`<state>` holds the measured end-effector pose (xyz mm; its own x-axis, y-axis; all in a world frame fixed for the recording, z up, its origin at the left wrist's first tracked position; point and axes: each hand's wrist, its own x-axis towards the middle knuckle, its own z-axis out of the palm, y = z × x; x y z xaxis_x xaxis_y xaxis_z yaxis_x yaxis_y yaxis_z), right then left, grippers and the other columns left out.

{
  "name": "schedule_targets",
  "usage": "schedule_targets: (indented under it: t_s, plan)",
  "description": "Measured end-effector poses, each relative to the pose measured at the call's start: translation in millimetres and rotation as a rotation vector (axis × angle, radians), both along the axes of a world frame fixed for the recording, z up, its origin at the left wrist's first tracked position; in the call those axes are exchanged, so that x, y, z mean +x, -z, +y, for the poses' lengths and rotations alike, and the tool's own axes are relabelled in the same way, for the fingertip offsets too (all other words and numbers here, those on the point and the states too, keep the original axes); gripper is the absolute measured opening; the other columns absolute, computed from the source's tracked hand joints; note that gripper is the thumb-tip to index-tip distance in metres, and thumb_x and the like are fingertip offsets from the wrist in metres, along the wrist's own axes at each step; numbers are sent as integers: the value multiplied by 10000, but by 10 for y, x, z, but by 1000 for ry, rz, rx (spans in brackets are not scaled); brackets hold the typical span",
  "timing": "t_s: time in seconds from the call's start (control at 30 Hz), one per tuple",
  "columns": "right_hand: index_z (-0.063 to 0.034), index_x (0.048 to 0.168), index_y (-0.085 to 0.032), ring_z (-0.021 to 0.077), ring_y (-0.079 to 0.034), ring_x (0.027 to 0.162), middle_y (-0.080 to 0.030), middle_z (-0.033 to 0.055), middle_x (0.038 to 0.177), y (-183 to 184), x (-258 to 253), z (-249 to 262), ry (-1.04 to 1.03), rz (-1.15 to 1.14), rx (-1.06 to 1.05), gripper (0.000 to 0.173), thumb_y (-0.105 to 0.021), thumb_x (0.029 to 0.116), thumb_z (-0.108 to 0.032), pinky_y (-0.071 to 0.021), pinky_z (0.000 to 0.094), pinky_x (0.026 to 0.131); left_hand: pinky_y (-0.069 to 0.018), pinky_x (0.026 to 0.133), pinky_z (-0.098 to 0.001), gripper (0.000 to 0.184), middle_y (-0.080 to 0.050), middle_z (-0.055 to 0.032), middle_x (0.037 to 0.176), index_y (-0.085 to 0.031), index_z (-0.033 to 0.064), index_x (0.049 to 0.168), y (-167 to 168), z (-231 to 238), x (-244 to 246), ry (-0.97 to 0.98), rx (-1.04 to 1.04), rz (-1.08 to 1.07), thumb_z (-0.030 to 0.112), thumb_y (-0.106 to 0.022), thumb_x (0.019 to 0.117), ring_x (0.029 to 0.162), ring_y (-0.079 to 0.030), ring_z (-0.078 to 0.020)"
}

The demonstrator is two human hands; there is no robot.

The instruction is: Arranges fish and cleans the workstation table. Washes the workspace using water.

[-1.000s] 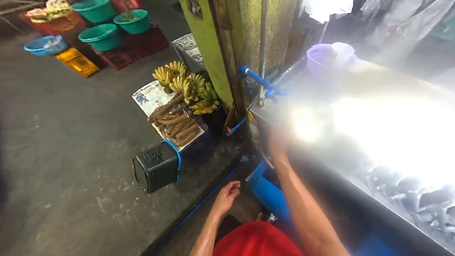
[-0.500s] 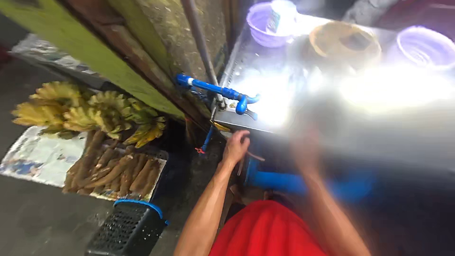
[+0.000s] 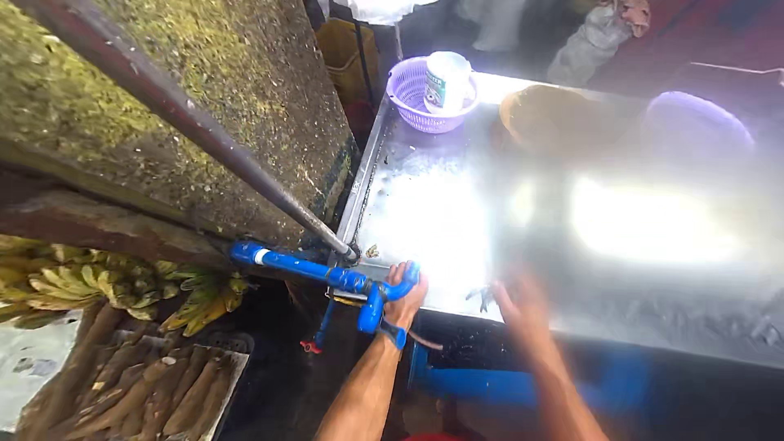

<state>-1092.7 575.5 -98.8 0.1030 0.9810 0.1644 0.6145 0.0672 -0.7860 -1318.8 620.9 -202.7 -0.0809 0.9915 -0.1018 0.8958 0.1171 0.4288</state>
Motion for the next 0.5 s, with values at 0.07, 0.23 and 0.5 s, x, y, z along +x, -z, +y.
schedule_targets:
  t_s: [0.07, 0.23, 0.5]
  plan:
    - [3, 1381, -599, 212, -687, 1025, -649, 192, 1248, -145, -24, 891, -72, -47, 6, 486, -633, 979, -268, -599, 363, 871, -556, 946, -503, 353, -747, -142, 1107, -743, 46, 1110, 145, -43, -21, -13, 176, -12, 312, -565, 960, 1071, -709, -322]
    - [-16, 1523, -434, 339, -605, 1239, -492, 254, 1474, -412, -195, 2920, -196, -159, -33, 616, -632, 994, -263, -526, 476, 1029, -623, 751, -426, 272, -751, -114, 908, -759, 38, 967, 369, -108, -40, -64, 420, -4, 240, -586, 915, 842, -746, -255]
    - [91, 1570, -238, 417, -400, 1451, -323, 316, 1588, -888, -515, 4489, -173, -304, -151, 748, -620, 993, -193, -350, 530, 1188, -621, 672, -331, 262, -752, -53, 853, -767, 89, 887, 404, -94, -38, -126, 508, 81, 247, -560, 916, 786, -747, -181]
